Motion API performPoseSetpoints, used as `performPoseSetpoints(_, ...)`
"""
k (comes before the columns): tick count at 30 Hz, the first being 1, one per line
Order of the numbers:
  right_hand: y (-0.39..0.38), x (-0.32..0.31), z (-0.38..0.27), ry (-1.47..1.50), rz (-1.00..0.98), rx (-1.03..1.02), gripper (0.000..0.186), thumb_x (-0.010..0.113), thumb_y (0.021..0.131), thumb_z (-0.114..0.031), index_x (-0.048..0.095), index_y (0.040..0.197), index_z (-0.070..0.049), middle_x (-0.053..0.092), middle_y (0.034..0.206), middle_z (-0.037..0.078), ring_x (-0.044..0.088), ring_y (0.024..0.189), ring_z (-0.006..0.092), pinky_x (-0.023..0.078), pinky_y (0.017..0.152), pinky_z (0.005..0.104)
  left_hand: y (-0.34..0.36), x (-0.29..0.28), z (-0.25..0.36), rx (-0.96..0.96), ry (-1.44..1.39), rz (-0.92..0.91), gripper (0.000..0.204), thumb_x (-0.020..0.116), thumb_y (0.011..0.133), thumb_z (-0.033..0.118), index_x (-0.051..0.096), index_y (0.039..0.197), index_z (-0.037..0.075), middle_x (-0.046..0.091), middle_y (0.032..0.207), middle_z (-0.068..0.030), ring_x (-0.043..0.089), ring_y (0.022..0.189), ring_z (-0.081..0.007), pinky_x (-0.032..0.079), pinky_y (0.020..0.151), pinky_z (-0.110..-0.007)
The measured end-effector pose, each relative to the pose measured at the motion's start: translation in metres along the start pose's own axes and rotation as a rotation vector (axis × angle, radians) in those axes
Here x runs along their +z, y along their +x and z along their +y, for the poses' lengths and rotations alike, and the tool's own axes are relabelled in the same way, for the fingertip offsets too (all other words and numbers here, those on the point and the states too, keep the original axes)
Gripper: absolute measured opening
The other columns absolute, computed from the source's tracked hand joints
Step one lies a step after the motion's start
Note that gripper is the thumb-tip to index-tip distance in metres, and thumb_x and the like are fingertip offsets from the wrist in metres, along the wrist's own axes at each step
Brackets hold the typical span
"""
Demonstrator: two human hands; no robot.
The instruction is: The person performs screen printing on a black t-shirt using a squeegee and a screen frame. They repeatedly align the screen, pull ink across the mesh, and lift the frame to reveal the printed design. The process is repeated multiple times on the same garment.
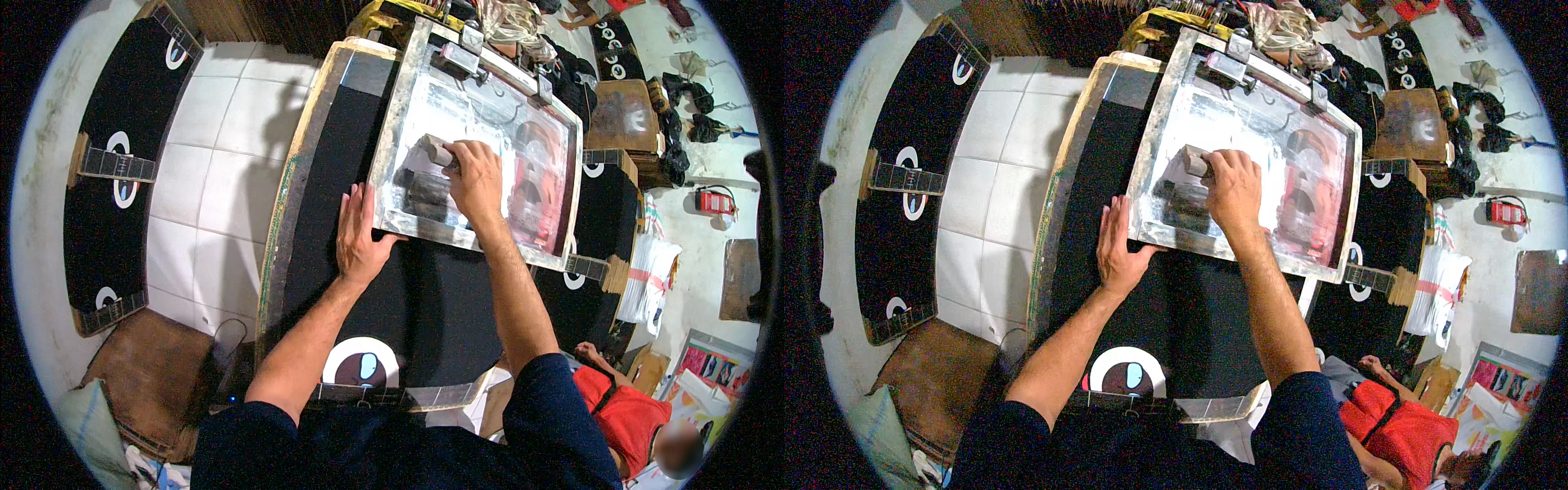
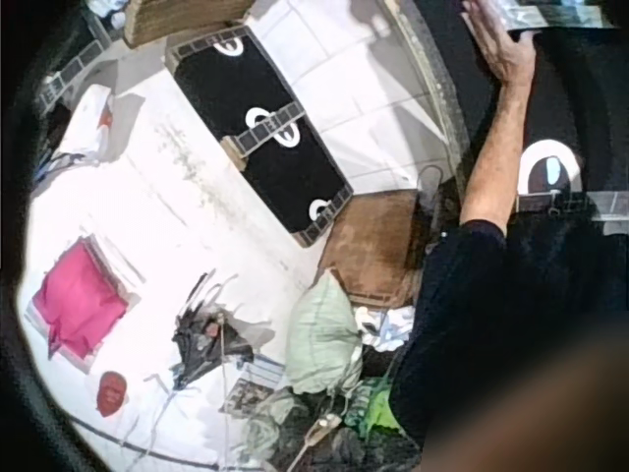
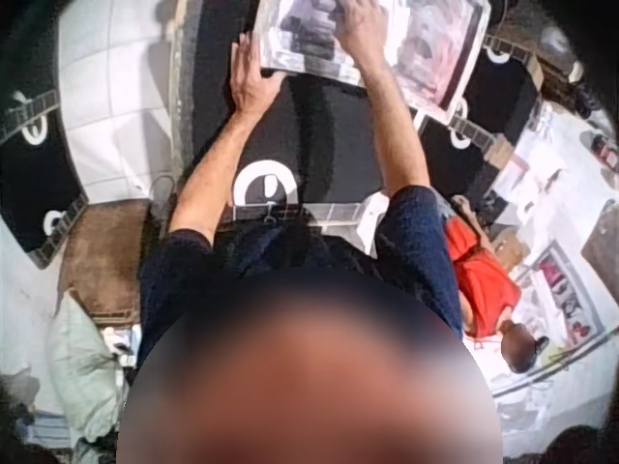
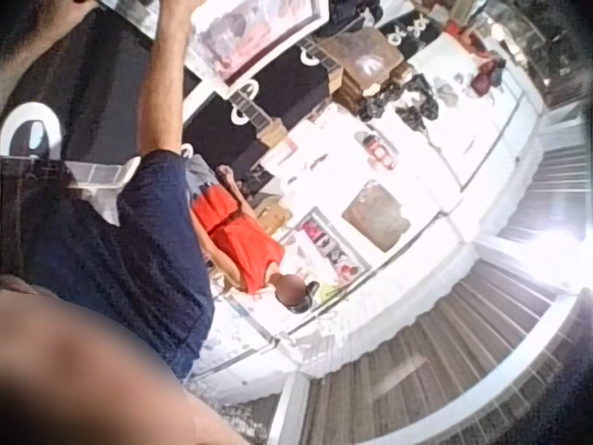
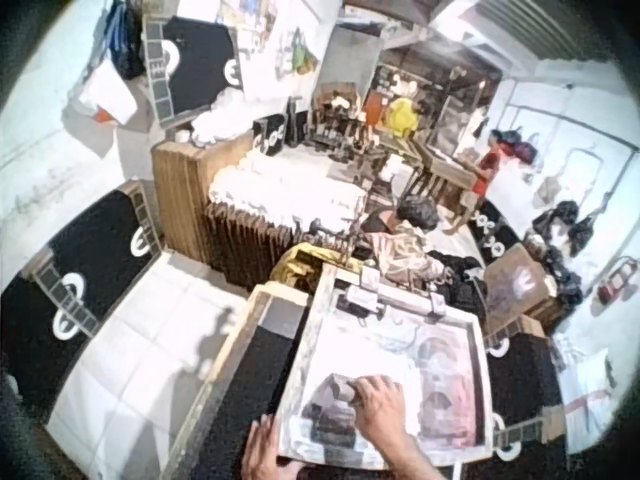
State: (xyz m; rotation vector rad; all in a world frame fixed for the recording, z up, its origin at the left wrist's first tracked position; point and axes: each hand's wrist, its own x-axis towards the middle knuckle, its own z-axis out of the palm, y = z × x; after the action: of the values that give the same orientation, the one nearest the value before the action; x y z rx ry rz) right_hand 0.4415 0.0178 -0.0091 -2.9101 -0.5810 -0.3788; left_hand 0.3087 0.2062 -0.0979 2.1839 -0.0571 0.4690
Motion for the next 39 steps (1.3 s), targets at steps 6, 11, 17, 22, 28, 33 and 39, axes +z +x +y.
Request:
performPoseSetpoints(6,0.05,-0.018,0.021,0.014,-0.051,0.08,0.04,0.084,0.08,-0.019,0.069,0.115,-0.009,0.074,0.101,0.011,0.069,0.1,0.0322,0.042,0.089,0.0463,-0.004,0.001,-0.005,0.055,-0.165,0.071,0.107,0.094,0.069,0.027,0.036,0.158,0.015,0.042,0.154,-0.0328,0.049,0.139,-0.0475,0.052,0.108,-0.049)
performPoseSetpoints(11,0.047,-0.027,0.028,0.048,-0.212,0.095,0.043,0.085,0.079,-0.024,0.071,0.115,-0.008,0.076,0.1,0.015,0.071,0.097,0.0348,0.041,0.088,0.0485,-0.003,-0.001,-0.001,0.02,-0.168,0.063,0.104,0.096,0.068,0.022,0.04,0.154,0.01,0.042,0.156,-0.0296,0.05,0.139,-0.0468,0.049,0.111,-0.048)
performPoseSetpoints(17,0.092,-0.005,0.06,-0.036,-0.239,0.071,0.063,0.09,0.072,-0.032,0.069,0.125,-0.006,0.076,0.103,0.019,0.073,0.098,0.0377,0.056,0.088,0.045,-0.005,0.001,-0.002,0.031,-0.165,0.069,0.104,0.096,0.067,0.02,0.041,0.154,0.009,0.042,0.156,-0.031,0.049,0.14,-0.0474,0.048,0.111,-0.048)
performPoseSetpoints(22,0.133,0.014,0.083,-0.02,-0.127,0.057,0.048,0.085,0.078,-0.043,0.071,0.112,-0.012,0.077,0.101,0.014,0.073,0.092,0.039,0.054,0.075,0.0514,-0.004,0.0,-0.001,0.036,-0.162,0.066,0.103,0.096,0.067,0.019,0.041,0.154,0.008,0.041,0.156,-0.0317,0.048,0.14,-0.0475,0.048,0.112,-0.047)
performPoseSetpoints(28,0.024,0.001,0.015,-0.01,-0.113,0.121,0.039,0.088,0.068,-0.015,0.072,0.103,-0.009,0.074,0.097,0.009,0.069,0.092,0.0323,0.053,0.079,0.0428,-0.004,-0.001,0.0,0.023,-0.189,0.069,0.099,0.095,0.067,0.017,0.044,0.152,0.007,0.041,0.156,-0.0314,0.048,0.14,-0.0467,0.049,0.111,-0.047)
performPoseSetpoints(33,0.008,-0.016,0.013,0.135,-0.176,0.137,0.033,0.082,0.07,-0.008,0.07,0.101,-0.015,0.072,0.095,0.005,0.066,0.093,0.0312,0.044,0.08,0.0447,-0.004,-0.002,0.001,0.031,-0.135,0.047,0.099,0.093,0.072,0.022,0.041,0.155,0.01,0.039,0.156,-0.0323,0.049,0.14,-0.0467,0.051,0.11,-0.046)
performPoseSetpoints(39,0.136,-0.005,0.077,-0.008,-0.143,0.11,0.051,0.083,0.078,-0.032,0.067,0.122,-0.011,0.075,0.108,0.019,0.071,0.1,0.0398,0.056,0.082,0.0493,-0.001,-0.002,0.004,0.053,-0.089,0.055,0.101,0.093,0.072,0.024,0.039,0.155,0.007,0.04,0.155,-0.0321,0.049,0.139,-0.0467,0.051,0.109,-0.048)
